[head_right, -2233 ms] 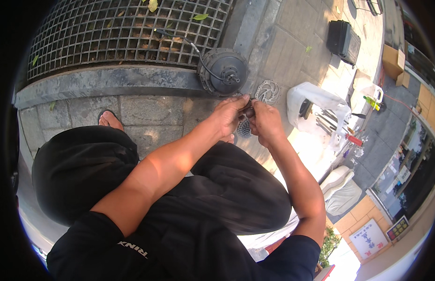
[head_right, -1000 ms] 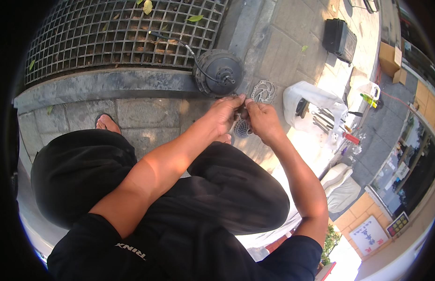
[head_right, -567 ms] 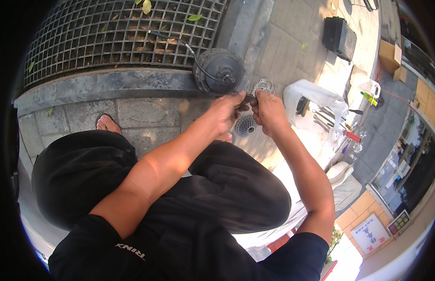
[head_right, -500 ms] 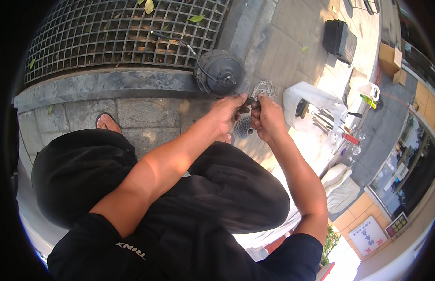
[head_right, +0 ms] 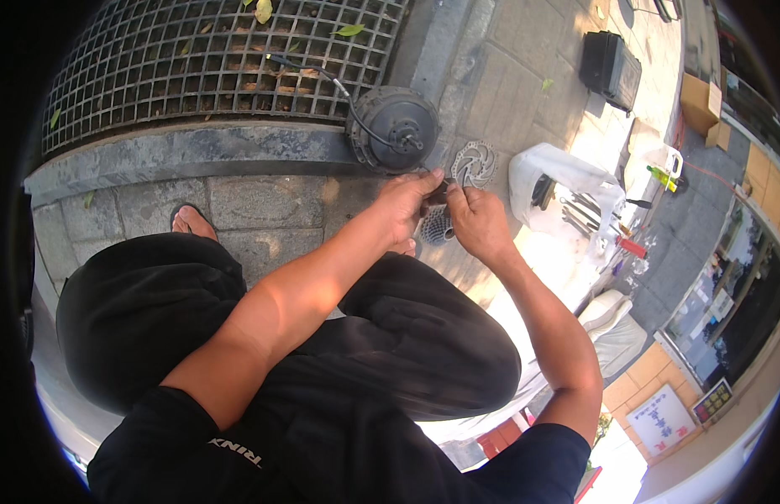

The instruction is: The person assembles a bicycle wheel by hand, inserting small metal components into a hub and attaching a brake disc to the wheel. The person then places the assembled wheel on the ground.

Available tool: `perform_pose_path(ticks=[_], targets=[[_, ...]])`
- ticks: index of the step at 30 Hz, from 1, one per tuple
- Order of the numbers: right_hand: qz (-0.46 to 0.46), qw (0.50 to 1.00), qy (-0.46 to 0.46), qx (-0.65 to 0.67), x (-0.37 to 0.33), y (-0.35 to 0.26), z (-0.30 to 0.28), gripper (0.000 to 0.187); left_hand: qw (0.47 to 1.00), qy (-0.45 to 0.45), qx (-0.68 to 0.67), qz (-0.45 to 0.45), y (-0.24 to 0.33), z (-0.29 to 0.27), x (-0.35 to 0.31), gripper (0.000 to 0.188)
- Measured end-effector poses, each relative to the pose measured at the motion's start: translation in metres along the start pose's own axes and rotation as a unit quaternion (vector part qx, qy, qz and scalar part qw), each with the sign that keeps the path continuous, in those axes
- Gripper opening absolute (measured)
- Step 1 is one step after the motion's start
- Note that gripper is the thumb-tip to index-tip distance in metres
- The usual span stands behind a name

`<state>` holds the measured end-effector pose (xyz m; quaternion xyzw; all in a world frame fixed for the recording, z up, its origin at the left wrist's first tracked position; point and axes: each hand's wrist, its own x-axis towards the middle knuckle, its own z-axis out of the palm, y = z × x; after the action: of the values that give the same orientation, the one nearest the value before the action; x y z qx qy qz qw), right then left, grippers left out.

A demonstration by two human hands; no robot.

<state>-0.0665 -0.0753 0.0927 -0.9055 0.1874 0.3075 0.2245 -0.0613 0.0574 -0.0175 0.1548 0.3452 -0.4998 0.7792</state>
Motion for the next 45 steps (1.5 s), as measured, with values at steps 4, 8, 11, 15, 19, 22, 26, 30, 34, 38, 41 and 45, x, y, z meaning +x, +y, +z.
perform_pose_path(ticks=[4,8,11,15,19,22,26,30,34,38,41,45], targets=[[0.281,0.896,-0.04,0.341,0.001,-0.006,0.009,0.048,0.999,0.029,0.012,0.017,-0.005,-0.005,0.007,0.024],[0.062,0.993,-0.054,0.09,-0.002,-0.017,-0.006,0.044,0.998,0.05,0.024,-0.007,0.003,0.001,0.001,0.024],[-0.218,0.903,-0.007,-0.371,-0.009,-0.037,-0.029,0.039,0.997,0.07,0.011,-0.019,0.004,0.002,0.004,0.022],[-0.357,0.797,-0.063,-0.483,0.007,-0.052,-0.046,0.011,1.0,0.002,-0.016,-0.014,0.007,-0.006,0.01,0.019],[-0.475,0.715,-0.076,-0.507,0.024,-0.041,-0.052,0.013,0.999,0.007,-0.023,-0.022,0.008,-0.006,0.009,0.019],[-0.467,0.753,-0.075,-0.457,0.033,-0.032,-0.048,0.011,0.999,0.015,-0.024,-0.027,0.01,-0.002,0.008,0.02],[-0.345,0.88,-0.02,-0.325,0.029,-0.033,-0.032,0.016,0.998,0.04,-0.049,-0.025,0.009,0.0,0.012,0.019],[-0.251,0.937,0.041,-0.239,0.017,-0.024,-0.015,0.027,0.997,0.066,-0.03,-0.023,0.005,0.0,0.011,0.017],[-0.235,0.939,0.063,-0.244,0.011,-0.022,-0.006,0.028,0.997,0.069,-0.025,-0.027,0.002,-0.006,0.006,0.018],[-0.279,0.907,0.089,-0.303,0.013,-0.031,-0.009,0.027,0.998,0.047,-0.026,-0.025,0.014,-0.002,0.0,0.023],[-0.31,0.896,0.113,-0.296,0.013,-0.022,-0.007,0.025,0.998,0.041,0.048,-0.011,0.021,-0.004,-0.012,0.029],[-0.243,0.952,0.117,-0.143,0.011,-0.014,-0.002,0.024,0.893,0.173,0.32,0.265,0.059,-0.008,-0.032,0.037]])
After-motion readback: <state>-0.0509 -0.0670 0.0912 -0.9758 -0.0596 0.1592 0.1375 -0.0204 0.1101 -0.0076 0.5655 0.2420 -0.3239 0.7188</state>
